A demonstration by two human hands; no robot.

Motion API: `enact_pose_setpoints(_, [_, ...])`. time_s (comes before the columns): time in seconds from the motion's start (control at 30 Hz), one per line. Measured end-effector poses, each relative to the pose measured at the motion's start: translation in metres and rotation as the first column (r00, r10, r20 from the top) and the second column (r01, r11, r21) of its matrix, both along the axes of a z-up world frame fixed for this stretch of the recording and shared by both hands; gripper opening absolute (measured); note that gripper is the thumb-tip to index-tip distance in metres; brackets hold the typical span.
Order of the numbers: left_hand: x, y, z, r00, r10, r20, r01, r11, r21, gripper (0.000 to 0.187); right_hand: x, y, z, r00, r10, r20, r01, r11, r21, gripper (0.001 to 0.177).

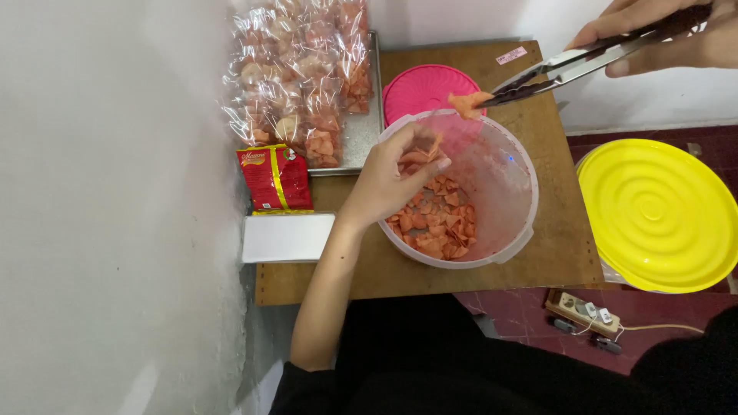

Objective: Manually packing chips from a large bowl into individual plastic bags using tongs and a handheld heat sealer.

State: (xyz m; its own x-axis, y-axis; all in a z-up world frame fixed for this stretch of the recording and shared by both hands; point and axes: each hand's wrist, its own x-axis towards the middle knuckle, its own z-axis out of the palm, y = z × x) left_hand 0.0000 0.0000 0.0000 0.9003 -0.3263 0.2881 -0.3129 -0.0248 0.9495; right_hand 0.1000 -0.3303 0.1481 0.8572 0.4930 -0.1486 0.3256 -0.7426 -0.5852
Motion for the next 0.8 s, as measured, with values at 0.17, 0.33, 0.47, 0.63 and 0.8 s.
enact_pose_setpoints(0.17, [-0.001,0.001,0.003,1.000,0.000,0.018,-0.001,1.000,0.022,0.020,0.016,-0.016,-0.014,0.998,0.056,0.019,-0.056,0.998,-0.016,0.051])
enact_pose_setpoints(0.33, [-0.001,-0.001,0.003,1.000,0.001,-0.001,-0.001,1.000,0.020,0.024,0.021,-0.020,-0.015,0.994,0.104,0.024,-0.103,0.994,-0.031,0.055])
enact_pose_setpoints(0.47, [-0.002,0.001,0.007,0.998,0.044,0.045,-0.048,0.994,0.093,0.025,0.021,-0.020,-0.016,0.986,0.155,0.061,-0.155,0.988,0.000,0.056])
enact_pose_setpoints(0.63, [-0.003,0.001,0.009,0.999,0.040,0.036,-0.043,0.995,0.090,0.019,0.031,-0.025,-0.020,0.989,0.146,-0.013,-0.147,0.987,-0.061,0.060])
enact_pose_setpoints(0.8, [0.002,0.003,-0.007,0.997,0.002,-0.075,-0.020,0.971,-0.238,0.026,0.007,-0.005,-0.003,0.999,0.049,0.015,-0.048,0.997,-0.064,0.055])
